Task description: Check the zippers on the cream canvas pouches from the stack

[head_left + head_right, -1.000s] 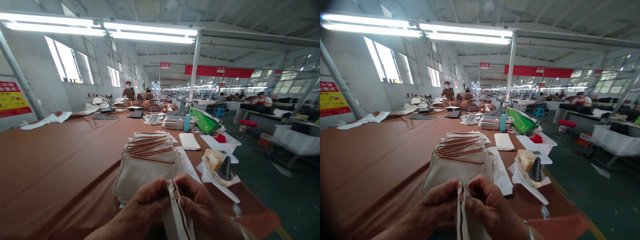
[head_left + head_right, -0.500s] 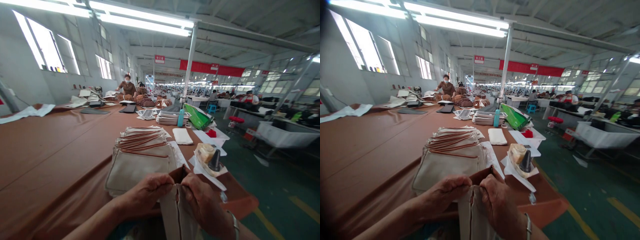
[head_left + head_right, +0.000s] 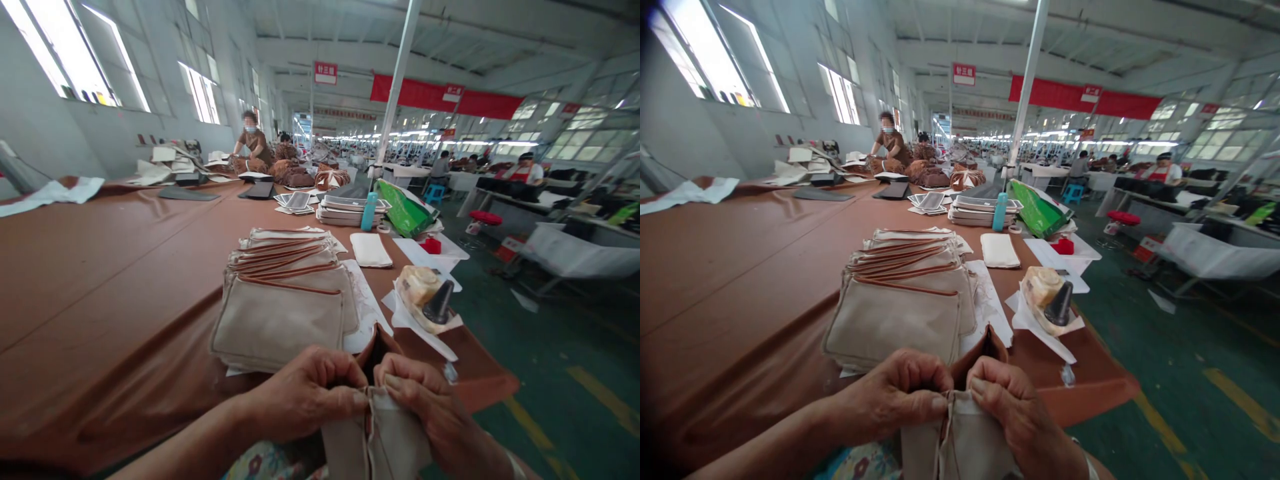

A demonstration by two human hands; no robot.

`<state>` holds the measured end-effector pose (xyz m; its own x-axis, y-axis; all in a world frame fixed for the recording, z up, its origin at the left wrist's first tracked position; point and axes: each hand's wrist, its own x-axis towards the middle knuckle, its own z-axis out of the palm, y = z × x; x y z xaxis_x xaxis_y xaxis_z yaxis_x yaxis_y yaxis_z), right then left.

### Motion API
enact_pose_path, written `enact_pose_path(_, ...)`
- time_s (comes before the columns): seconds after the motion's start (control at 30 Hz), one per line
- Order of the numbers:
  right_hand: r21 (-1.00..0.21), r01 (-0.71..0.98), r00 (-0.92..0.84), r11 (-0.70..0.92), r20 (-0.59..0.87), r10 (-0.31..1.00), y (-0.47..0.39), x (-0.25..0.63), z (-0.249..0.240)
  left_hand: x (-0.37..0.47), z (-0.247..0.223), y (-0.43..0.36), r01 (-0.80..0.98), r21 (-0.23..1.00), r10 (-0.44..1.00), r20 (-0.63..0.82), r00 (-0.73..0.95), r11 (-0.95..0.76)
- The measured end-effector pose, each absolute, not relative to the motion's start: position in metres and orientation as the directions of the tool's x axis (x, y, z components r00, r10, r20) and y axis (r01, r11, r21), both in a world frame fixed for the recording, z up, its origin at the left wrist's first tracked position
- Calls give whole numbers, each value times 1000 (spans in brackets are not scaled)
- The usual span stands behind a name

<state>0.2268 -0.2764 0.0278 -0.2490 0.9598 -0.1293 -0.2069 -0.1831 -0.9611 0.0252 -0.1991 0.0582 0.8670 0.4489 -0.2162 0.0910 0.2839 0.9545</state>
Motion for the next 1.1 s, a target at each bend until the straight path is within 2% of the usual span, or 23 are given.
enact_pose_path(0.13, -971, -153, -272, -183, -137, 953, -273, 230, 33, 30, 58, -197, 157, 958, 468, -255, 846, 239)
enact_pose_path(0.23, -994, 15, -309, -106, -105, 945, -267, 229, 43, 34, 63, -198, 244, 966, 524, -255, 813, 91)
enact_pose_path(0.33, -976, 206, -261, -72, -126, 957, -263, 225, 51, 36, 67, -199, 284, 955, 584, -184, 791, -83)
enact_pose_path(0.43, -953, 296, -188, -56, -116, 975, -262, 223, 51, 39, 65, -198, 311, 940, 619, -162, 769, -141)
enact_pose_path(0.5, -950, 309, -157, -45, -98, 983, -262, 225, 48, 40, 59, -197, 320, 944, 620, -205, 758, -79)
enact_pose_path(0.67, -981, 174, -161, -80, -108, 981, -261, 228, 41, 41, 43, -192, 268, 944, 572, -331, 751, 194)
enact_pose_path(0.87, -946, 321, -53, -48, -68, 996, -259, 224, 36, 41, 47, -189, 274, 949, 526, -315, 790, 157)
enact_pose_path(0.97, -908, 409, -39, 90, 81, 996, -261, 223, 32, 39, 51, -187, 288, 942, 502, -336, 797, 174)
enact_pose_path(1.1, -792, 442, -125, 420, 410, 904, -266, 223, 37, 32, 55, -183, 229, 927, 467, -350, 812, 296)
